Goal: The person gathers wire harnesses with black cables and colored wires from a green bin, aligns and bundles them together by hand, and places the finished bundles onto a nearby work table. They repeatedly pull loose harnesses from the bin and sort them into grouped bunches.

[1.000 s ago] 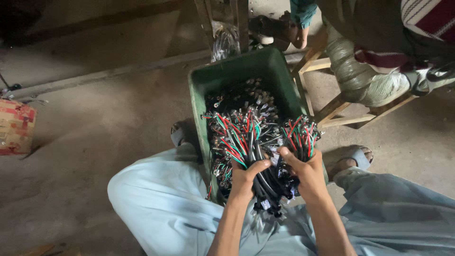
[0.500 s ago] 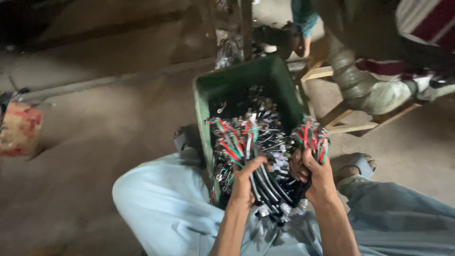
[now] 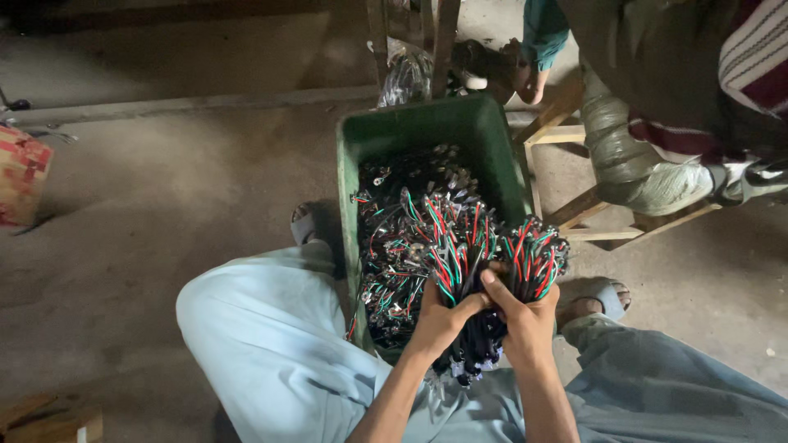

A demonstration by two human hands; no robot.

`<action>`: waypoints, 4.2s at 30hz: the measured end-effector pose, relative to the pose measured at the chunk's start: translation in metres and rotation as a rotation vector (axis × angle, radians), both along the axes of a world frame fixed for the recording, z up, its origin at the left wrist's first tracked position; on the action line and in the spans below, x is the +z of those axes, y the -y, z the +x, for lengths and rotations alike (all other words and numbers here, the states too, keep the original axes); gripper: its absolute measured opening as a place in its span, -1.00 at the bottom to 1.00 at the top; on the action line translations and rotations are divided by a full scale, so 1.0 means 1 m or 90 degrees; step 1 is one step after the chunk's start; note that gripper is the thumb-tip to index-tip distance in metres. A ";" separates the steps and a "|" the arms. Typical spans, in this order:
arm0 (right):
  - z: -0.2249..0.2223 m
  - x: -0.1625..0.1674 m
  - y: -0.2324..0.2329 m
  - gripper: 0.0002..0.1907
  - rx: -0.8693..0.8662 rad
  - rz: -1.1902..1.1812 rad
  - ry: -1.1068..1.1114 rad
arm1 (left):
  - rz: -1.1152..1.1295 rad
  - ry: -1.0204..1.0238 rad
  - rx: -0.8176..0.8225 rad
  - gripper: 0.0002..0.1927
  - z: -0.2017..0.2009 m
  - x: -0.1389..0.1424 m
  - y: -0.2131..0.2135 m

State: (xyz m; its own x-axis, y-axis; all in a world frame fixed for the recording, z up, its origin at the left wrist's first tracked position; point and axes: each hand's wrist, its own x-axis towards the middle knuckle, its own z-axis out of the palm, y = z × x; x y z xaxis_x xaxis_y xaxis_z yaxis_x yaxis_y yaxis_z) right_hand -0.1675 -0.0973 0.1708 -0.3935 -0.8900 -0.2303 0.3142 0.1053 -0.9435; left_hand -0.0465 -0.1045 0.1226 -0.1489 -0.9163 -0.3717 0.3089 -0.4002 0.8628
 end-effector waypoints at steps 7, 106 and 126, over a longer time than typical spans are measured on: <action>-0.004 0.001 -0.002 -0.89 -0.003 -0.020 0.001 | -0.056 -0.147 0.017 -0.53 0.003 0.000 0.002; -0.002 0.012 -0.010 -0.70 0.108 -0.027 -0.108 | 0.068 -0.267 0.156 -0.63 0.010 -0.020 0.009; -0.015 0.020 -0.006 -0.62 0.275 -0.036 -0.211 | 0.076 -0.320 0.127 -0.52 0.006 -0.031 0.003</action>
State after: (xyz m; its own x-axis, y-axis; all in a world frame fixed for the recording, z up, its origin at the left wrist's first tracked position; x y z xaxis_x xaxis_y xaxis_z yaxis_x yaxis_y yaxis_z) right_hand -0.1824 -0.0909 0.1907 -0.0327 -0.9941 -0.1031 -0.0614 0.1049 -0.9926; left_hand -0.0400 -0.1071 0.0916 -0.1631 -0.9006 -0.4028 0.7506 -0.3782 0.5418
